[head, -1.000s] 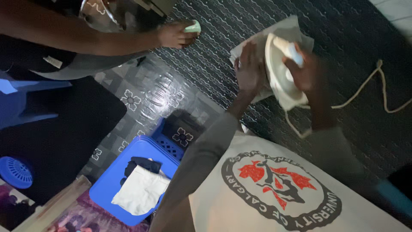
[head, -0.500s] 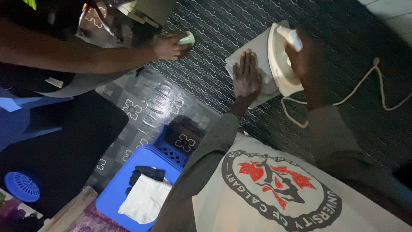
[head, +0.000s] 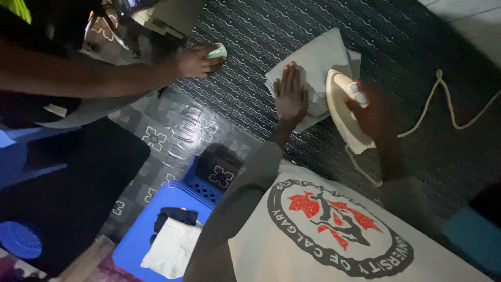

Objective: The person irons a pair of pants on a padded surface, folds them, and then places the folded pants into an open suitcase alongside other clothing items.

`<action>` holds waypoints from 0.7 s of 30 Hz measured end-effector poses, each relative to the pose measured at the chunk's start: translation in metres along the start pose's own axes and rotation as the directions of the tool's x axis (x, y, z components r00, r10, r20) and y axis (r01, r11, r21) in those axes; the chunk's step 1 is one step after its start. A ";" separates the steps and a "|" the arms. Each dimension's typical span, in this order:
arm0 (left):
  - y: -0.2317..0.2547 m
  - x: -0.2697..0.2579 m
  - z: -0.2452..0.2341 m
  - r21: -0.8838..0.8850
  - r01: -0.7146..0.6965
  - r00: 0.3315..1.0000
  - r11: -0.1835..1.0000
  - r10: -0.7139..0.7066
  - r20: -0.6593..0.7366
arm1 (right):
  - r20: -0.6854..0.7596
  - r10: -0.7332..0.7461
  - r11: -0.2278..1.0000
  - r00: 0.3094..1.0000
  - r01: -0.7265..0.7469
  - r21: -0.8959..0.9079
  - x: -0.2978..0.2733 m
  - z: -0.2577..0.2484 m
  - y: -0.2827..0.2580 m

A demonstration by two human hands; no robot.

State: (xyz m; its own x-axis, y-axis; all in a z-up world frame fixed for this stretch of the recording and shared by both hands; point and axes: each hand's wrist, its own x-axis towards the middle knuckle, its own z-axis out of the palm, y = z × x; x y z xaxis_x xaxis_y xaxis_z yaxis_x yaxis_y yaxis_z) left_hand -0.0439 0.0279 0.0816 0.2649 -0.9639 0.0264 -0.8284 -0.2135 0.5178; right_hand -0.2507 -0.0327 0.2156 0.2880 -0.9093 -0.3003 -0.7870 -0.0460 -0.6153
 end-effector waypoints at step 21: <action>-0.027 -0.066 0.018 -0.680 0.572 0.724 0.459 -0.672 0.155 | 0.247 -0.367 0.896 0.897 0.412 -0.165 -0.023 0.048 -0.056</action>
State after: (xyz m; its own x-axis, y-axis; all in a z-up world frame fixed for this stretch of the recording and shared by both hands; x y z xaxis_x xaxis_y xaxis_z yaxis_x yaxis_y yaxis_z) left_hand -0.0480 0.0948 0.0503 0.6721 -0.5788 -0.4619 0.1073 -0.5411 0.8341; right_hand -0.1867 0.0104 0.2222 0.6821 -0.6962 -0.2236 -0.6762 -0.4842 -0.5552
